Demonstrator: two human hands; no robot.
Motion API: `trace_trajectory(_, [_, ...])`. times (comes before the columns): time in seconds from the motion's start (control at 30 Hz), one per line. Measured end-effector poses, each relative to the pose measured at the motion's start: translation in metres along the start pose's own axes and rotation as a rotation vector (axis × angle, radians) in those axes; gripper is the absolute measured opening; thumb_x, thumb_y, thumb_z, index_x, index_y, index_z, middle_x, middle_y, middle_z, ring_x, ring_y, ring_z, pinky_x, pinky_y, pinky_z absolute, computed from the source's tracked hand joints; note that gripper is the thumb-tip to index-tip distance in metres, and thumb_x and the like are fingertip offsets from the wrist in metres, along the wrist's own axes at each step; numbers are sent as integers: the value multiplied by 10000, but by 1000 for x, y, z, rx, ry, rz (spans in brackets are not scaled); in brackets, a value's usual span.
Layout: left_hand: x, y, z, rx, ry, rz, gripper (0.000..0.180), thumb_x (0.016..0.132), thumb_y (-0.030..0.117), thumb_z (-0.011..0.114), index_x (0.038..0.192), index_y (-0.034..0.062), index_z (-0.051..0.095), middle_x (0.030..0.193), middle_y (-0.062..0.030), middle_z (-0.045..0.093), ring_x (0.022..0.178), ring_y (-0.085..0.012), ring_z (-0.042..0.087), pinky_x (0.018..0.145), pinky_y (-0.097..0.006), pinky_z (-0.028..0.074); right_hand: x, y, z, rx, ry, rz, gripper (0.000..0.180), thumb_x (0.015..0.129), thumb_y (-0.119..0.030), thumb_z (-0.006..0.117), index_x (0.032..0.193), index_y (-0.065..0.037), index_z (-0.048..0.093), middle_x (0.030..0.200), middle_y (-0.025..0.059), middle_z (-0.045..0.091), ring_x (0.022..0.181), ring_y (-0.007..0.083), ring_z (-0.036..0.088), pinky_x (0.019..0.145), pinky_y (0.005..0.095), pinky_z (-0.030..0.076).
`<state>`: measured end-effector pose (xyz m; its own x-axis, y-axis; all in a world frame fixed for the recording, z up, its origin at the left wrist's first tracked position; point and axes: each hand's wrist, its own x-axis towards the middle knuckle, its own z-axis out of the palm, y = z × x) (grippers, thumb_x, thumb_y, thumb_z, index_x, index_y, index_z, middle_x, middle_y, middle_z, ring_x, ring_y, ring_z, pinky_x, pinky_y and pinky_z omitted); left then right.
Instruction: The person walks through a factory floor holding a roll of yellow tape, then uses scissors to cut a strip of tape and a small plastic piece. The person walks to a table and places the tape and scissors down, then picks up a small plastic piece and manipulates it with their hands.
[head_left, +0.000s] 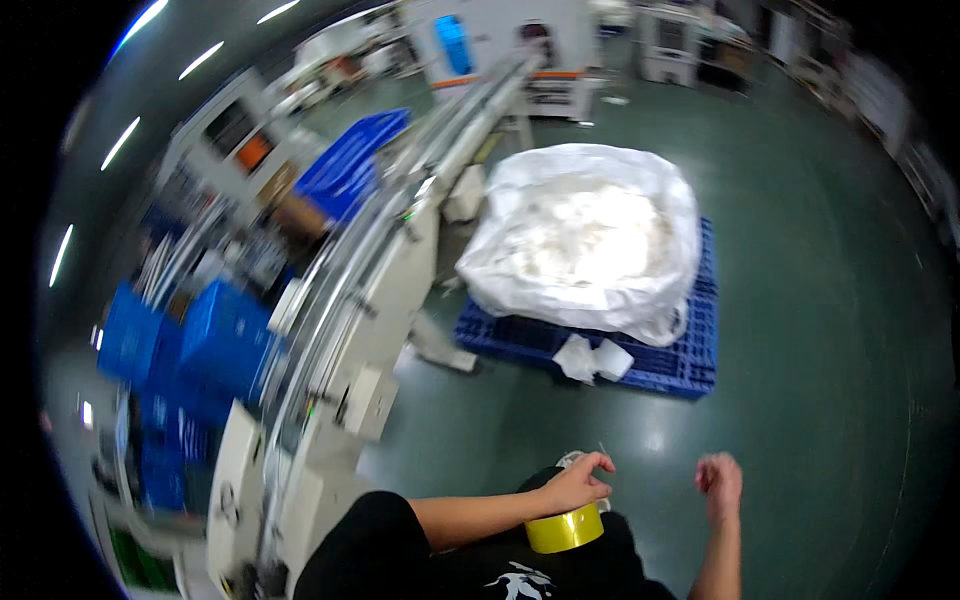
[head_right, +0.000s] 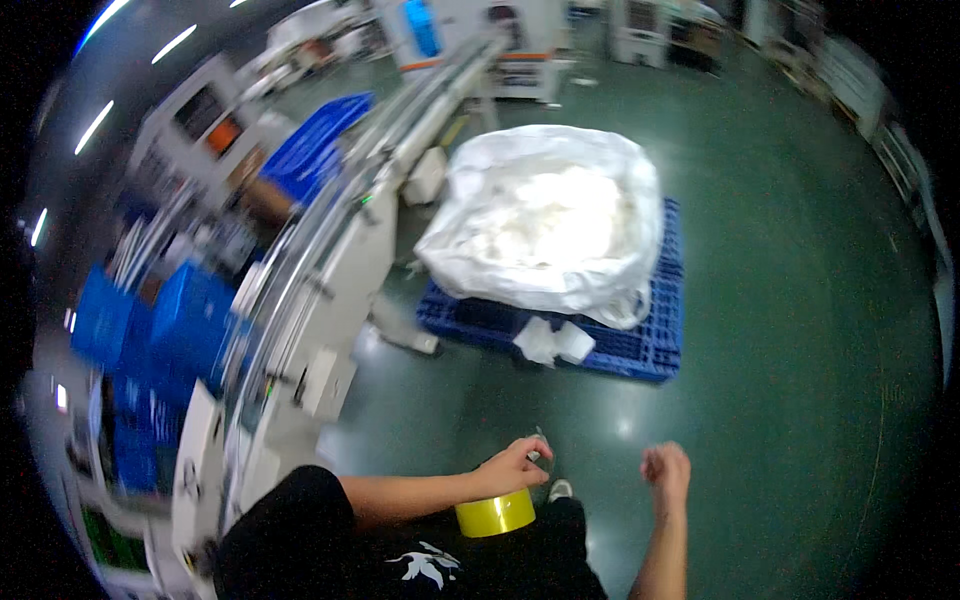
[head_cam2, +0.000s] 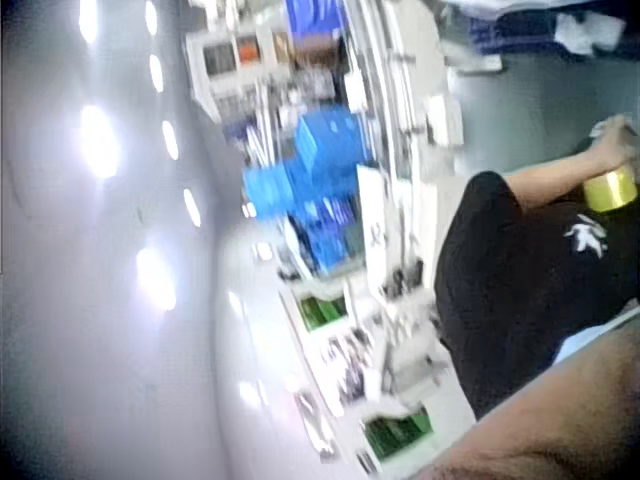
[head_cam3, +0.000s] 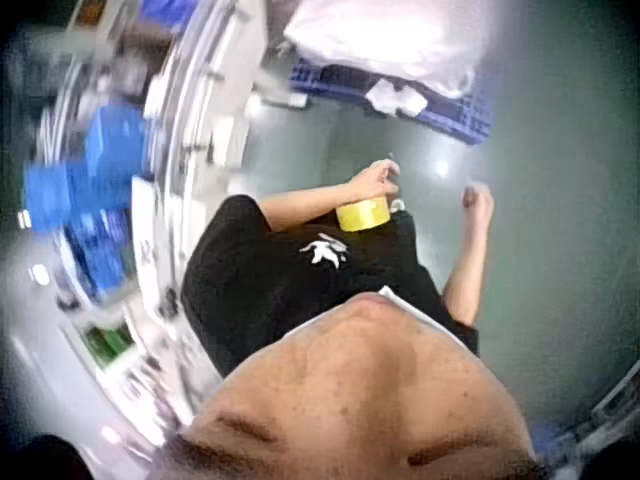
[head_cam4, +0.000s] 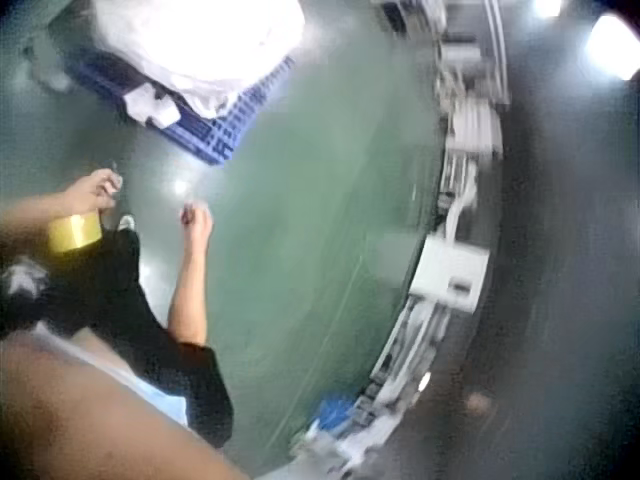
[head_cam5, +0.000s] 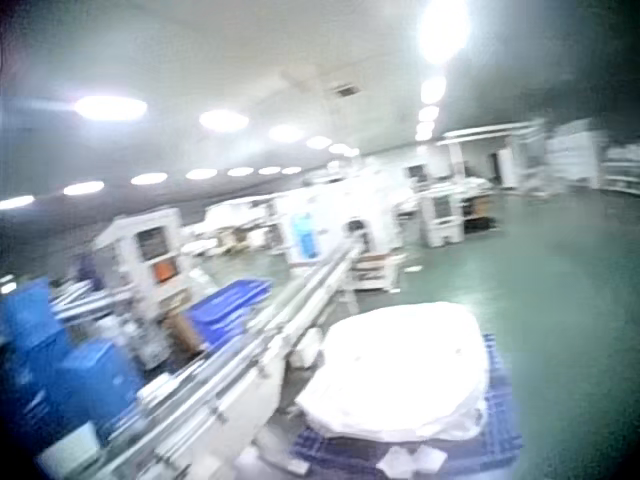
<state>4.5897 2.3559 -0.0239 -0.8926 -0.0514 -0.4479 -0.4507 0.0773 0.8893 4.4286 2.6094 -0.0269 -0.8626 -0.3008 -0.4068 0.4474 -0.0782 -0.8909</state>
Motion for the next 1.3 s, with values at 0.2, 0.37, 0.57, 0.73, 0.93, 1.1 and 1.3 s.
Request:
trace_trajectory(0.2, [-88, -22, 17, -197, 201, -36, 431, 857, 100, 663, 1220, 62, 434, 1245, -143, 381, 991, -185, 625, 852, -310, 521, 26, 113, 39, -664, -315, 235, 338, 860, -385, 684, 816, -65, 583, 655, 53, 595, 561, 113, 538, 489, 267, 402])
trace_trajectory(0.37, [-173, -55, 1, -301, 584, 33, 434, 850, 99, 662, 1220, 71, 437, 1293, -135, 370, 1013, -200, 622, 871, -315, 519, 6, 121, 186, -1135, -804, -232, 382, 846, -373, 695, 1002, -30, 637, 706, 103, 666, 652, 169, 635, 608, 312, 485])
trace_trajectory(0.57, [-294, -128, -23, -495, 1021, 48, 428, 844, 94, 668, 1211, 77, 449, 1307, -124, 381, 1036, -220, 613, 877, -329, 517, -120, 171, 440, -1107, -1440, -227, 431, 897, -427, 628, 987, -6, 662, 765, 115, 676, 672, 158, 636, 644, 301, 497])
trace_trajectory(0.73, [-382, -184, -22, -749, 1359, 59, 453, 832, 56, 680, 1215, 77, 440, 1276, -97, 403, 1043, -206, 591, 870, -330, 517, -311, 258, 632, -974, -1714, -31, 622, 887, -524, 618, 1114, 55, 635, 878, 98, 671, 721, 148, 594, 594, 307, 472])
trace_trajectory(0.93, [-416, -201, -16, -894, 1417, -6, 487, 830, 37, 693, 1229, 68, 416, 1235, -83, 422, 1046, -194, 587, 873, -323, 518, -447, 314, 710, -742, -1512, 363, 448, 844, -413, 697, 986, 10, 656, 796, 63, 641, 641, 104, 505, 531, 292, 377])
trace_trajectory(1.1, [-421, -214, -16, -912, 1354, -22, 488, 828, 45, 698, 1228, 64, 419, 1231, -89, 428, 1043, -196, 590, 875, -327, 518, -430, 323, 693, -565, -1392, 393, 276, 841, -292, 694, 870, -23, 642, 715, 11, 576, 602, 102, 467, 531, 256, 352])
trace_trajectory(1.3, [-385, -175, -42, -717, 1050, 4, 460, 837, 73, 692, 1221, 66, 438, 1352, -133, 399, 1067, -221, 611, 862, -339, 522, -251, 235, 546, -481, -1163, 462, 201, 896, -240, 642, 806, -65, 601, 626, -25, 510, 477, 63, 409, 412, 227, 269])
